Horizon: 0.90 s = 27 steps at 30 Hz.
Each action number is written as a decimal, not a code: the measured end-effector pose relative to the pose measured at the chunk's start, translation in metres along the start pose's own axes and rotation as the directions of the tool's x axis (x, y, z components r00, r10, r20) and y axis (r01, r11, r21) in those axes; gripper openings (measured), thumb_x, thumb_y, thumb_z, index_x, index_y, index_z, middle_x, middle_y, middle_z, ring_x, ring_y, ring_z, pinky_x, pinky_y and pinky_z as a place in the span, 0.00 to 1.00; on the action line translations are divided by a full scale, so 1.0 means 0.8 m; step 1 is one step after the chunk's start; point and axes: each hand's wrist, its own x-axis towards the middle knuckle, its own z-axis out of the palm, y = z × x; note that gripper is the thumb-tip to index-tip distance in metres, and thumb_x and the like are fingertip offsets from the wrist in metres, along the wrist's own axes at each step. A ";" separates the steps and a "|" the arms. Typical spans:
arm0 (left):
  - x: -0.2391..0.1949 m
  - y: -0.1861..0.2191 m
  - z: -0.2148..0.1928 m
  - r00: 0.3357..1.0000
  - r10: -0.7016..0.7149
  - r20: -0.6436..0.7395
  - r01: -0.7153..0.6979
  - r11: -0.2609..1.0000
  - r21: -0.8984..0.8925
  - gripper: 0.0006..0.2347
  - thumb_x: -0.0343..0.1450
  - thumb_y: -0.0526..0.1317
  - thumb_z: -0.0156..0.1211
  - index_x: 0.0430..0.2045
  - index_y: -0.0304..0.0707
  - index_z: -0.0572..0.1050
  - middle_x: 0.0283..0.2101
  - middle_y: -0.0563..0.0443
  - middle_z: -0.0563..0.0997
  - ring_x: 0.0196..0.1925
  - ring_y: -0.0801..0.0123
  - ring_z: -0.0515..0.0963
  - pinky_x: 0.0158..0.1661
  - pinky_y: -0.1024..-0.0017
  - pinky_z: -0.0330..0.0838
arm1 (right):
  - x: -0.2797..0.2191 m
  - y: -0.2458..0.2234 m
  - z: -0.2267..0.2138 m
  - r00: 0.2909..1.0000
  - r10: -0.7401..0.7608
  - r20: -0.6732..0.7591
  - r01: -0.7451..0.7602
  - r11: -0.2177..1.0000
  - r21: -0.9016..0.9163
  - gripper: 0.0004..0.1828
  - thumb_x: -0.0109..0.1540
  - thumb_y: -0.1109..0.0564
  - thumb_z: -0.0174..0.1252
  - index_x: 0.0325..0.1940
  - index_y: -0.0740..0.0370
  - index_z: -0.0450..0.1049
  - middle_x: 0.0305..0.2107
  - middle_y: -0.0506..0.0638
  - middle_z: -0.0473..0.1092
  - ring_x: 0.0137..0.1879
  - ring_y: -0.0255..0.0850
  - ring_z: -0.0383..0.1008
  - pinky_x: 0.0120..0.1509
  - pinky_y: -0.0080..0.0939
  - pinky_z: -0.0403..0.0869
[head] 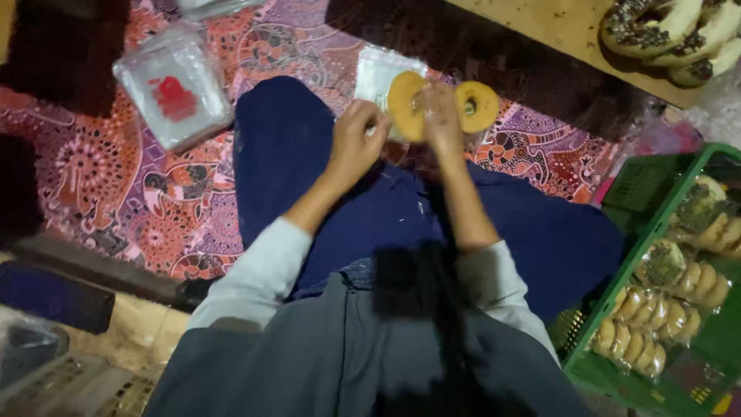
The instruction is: The person sits on the floor and repeatedly picks up donuts from a wooden board, places them into clear plastic bags, and then places the packaged donuts into a green crate. The person handles both plain and chocolate-frosted donuts.
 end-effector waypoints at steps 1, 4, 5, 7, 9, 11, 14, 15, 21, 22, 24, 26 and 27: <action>0.030 -0.019 0.029 1.000 0.008 0.012 -0.008 1.000 -0.013 0.06 0.71 0.32 0.64 0.33 0.28 0.72 0.36 0.38 0.76 0.39 0.45 0.78 0.41 0.57 0.72 | 0.006 0.010 -0.023 0.998 -0.058 -0.015 0.054 0.976 -0.209 0.24 0.79 0.40 0.43 0.65 0.60 0.70 0.56 0.57 0.78 0.68 0.48 0.77 0.80 0.47 0.68; 0.098 -0.086 0.083 0.997 0.050 0.064 -0.057 0.991 0.117 0.13 0.68 0.30 0.63 0.43 0.27 0.67 0.43 0.33 0.73 0.43 0.36 0.76 0.42 0.50 0.72 | 0.006 0.022 -0.074 0.901 0.278 -0.332 -0.295 0.955 -0.002 0.29 0.72 0.42 0.49 0.68 0.67 0.63 0.57 0.65 0.70 0.63 0.52 0.73 0.67 0.47 0.71; 0.107 -0.107 0.094 0.993 0.005 0.115 -0.029 0.978 0.206 0.15 0.65 0.28 0.61 0.44 0.26 0.67 0.45 0.32 0.72 0.43 0.36 0.76 0.40 0.49 0.71 | 0.003 0.022 -0.087 0.873 0.297 -0.386 -0.337 0.941 -0.037 0.29 0.72 0.43 0.49 0.68 0.67 0.63 0.57 0.64 0.71 0.63 0.52 0.73 0.68 0.47 0.71; 0.111 -0.145 0.104 0.973 -0.096 0.209 0.010 0.925 0.380 0.20 0.59 0.24 0.57 0.45 0.25 0.66 0.48 0.28 0.72 0.42 0.34 0.78 0.36 0.46 0.71 | -0.006 0.017 -0.103 0.865 0.297 -0.405 -0.417 0.874 -0.250 0.29 0.73 0.44 0.50 0.71 0.66 0.62 0.59 0.65 0.69 0.66 0.55 0.71 0.72 0.49 0.68; 0.103 -0.167 0.110 0.949 -0.170 0.264 0.031 0.887 0.461 0.15 0.61 0.24 0.57 0.41 0.28 0.69 0.47 0.32 0.74 0.40 0.35 0.78 0.36 0.46 0.72 | -0.014 0.006 -0.106 0.901 0.291 -0.322 -0.430 0.694 -0.577 0.30 0.75 0.45 0.52 0.74 0.66 0.60 0.63 0.67 0.66 0.71 0.61 0.65 0.77 0.54 0.64; 0.103 -0.174 0.107 0.930 -0.201 0.308 0.015 0.857 0.515 0.10 0.63 0.25 0.57 0.36 0.31 0.71 0.45 0.35 0.76 0.38 0.36 0.79 0.36 0.46 0.73 | -0.009 -0.009 -0.100 0.919 0.244 -0.309 -0.391 0.666 -0.635 0.35 0.71 0.45 0.58 0.74 0.69 0.56 0.66 0.69 0.59 0.72 0.64 0.57 0.74 0.64 0.57; 0.104 -0.150 0.095 0.928 -0.164 0.335 -0.034 0.857 0.514 0.05 0.65 0.27 0.59 0.29 0.35 0.74 0.42 0.38 0.77 0.37 0.38 0.80 0.37 0.47 0.73 | 0.010 -0.034 -0.079 0.974 0.031 -0.224 -0.165 0.777 -0.607 0.37 0.72 0.48 0.59 0.79 0.66 0.52 0.73 0.68 0.49 0.78 0.64 0.50 0.79 0.66 0.54; 0.104 -0.134 0.088 0.937 -0.138 0.320 -0.040 0.871 0.490 0.04 0.65 0.27 0.59 0.28 0.35 0.74 0.42 0.38 0.78 0.36 0.38 0.80 0.37 0.47 0.73 | 0.021 -0.042 -0.069 0.978 -0.069 -0.197 -0.057 0.820 -0.570 0.37 0.74 0.50 0.58 0.81 0.64 0.51 0.75 0.67 0.47 0.80 0.63 0.48 0.83 0.65 0.55; 0.104 -0.006 0.027 0.975 0.216 0.052 -0.222 0.936 0.275 0.12 0.63 0.35 0.66 0.39 0.34 0.77 0.47 0.32 0.77 0.41 0.43 0.81 0.40 0.60 0.77 | 0.080 -0.086 -0.015 0.961 0.259 0.101 -0.231 0.945 -0.233 0.23 0.64 0.48 0.68 0.56 0.63 0.73 0.46 0.61 0.78 0.50 0.50 0.81 0.54 0.46 0.78; 0.110 0.008 0.018 0.943 0.331 -0.038 -0.303 0.900 0.313 0.17 0.61 0.38 0.69 0.41 0.33 0.76 0.48 0.28 0.75 0.42 0.43 0.81 0.40 0.63 0.78 | 0.081 -0.095 -0.010 0.984 0.127 0.127 -0.109 0.984 -0.144 0.17 0.64 0.51 0.67 0.53 0.61 0.77 0.43 0.58 0.79 0.47 0.47 0.83 0.51 0.45 0.79; 0.123 0.024 0.004 0.990 -0.045 -0.135 0.039 0.998 -0.043 0.21 0.62 0.31 0.62 0.51 0.35 0.71 0.51 0.40 0.74 0.37 0.61 0.76 0.35 0.72 0.74 | 0.072 -0.113 -0.008 0.989 -0.058 0.136 0.062 0.998 -0.025 0.11 0.64 0.56 0.64 0.49 0.60 0.80 0.41 0.54 0.80 0.45 0.45 0.84 0.49 0.44 0.79; 0.126 0.026 -0.003 0.958 -0.256 -0.128 0.217 0.941 -0.260 0.22 0.65 0.26 0.57 0.55 0.36 0.70 0.49 0.48 0.77 0.36 0.73 0.76 0.33 0.78 0.74 | 0.053 -0.134 -0.009 0.980 -0.145 0.134 0.141 0.989 0.034 0.08 0.66 0.58 0.62 0.48 0.61 0.79 0.41 0.53 0.78 0.47 0.45 0.82 0.51 0.45 0.79; 0.127 0.024 -0.006 0.955 -0.263 -0.133 0.216 0.932 -0.292 0.19 0.67 0.26 0.54 0.54 0.37 0.71 0.46 0.50 0.80 0.36 0.76 0.79 0.34 0.79 0.76 | 0.047 -0.145 -0.011 0.977 -0.201 0.073 0.206 0.977 -0.060 0.07 0.66 0.59 0.63 0.48 0.61 0.79 0.41 0.54 0.77 0.48 0.47 0.80 0.52 0.47 0.77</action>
